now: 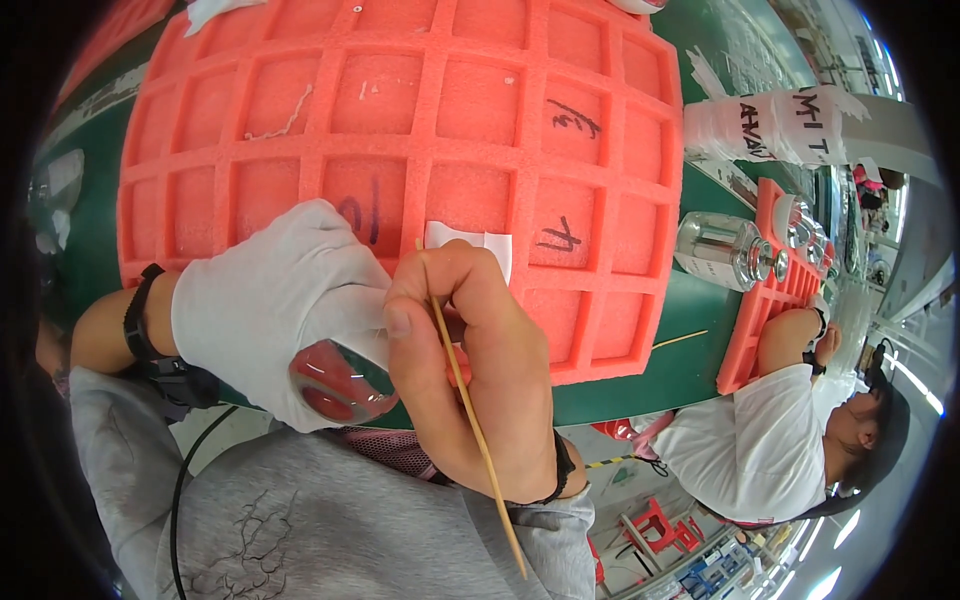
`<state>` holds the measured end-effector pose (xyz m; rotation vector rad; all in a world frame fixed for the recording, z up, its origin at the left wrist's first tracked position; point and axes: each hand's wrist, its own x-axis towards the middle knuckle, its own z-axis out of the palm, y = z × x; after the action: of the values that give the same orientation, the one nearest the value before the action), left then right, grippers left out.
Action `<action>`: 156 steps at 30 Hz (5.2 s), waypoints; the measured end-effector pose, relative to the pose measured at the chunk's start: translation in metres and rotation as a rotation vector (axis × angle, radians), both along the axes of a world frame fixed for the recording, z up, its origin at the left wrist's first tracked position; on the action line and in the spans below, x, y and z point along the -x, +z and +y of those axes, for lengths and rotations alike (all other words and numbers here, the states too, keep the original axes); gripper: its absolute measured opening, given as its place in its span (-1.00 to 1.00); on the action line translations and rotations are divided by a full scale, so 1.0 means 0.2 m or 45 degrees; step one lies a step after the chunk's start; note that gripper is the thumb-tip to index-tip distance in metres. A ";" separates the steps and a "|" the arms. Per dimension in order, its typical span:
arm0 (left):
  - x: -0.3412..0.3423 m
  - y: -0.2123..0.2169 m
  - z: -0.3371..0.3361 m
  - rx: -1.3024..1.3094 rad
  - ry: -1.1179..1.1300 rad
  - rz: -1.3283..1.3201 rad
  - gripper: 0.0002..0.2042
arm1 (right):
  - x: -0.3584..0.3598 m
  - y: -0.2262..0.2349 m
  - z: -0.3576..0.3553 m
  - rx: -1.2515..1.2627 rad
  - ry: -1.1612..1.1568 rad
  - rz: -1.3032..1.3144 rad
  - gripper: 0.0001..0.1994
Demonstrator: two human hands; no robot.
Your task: The person wipes a glass dome with a cloth, uses a toothpick to scrape its base, and then repeats the process with a white and red sphere.
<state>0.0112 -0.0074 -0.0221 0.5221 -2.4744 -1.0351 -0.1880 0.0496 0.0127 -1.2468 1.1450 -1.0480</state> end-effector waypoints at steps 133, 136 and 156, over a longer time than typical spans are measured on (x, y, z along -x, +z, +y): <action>-0.05 0.06 0.04 -0.055 -0.060 -0.097 -0.36 | 0.16 -0.13 0.33 0.830 0.033 0.415 -0.68; -0.04 0.05 0.05 -0.028 -0.015 -0.064 -0.36 | 0.13 -0.07 0.34 0.546 0.051 0.267 -0.75; -0.02 0.05 0.04 -0.101 0.028 -0.040 -0.39 | 0.10 -0.15 0.27 0.489 0.144 0.073 -0.84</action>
<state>0.0147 0.0013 -0.0121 0.5937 -2.4573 -1.1284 -0.2083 0.1037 -0.0172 -1.6313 0.9282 -1.1880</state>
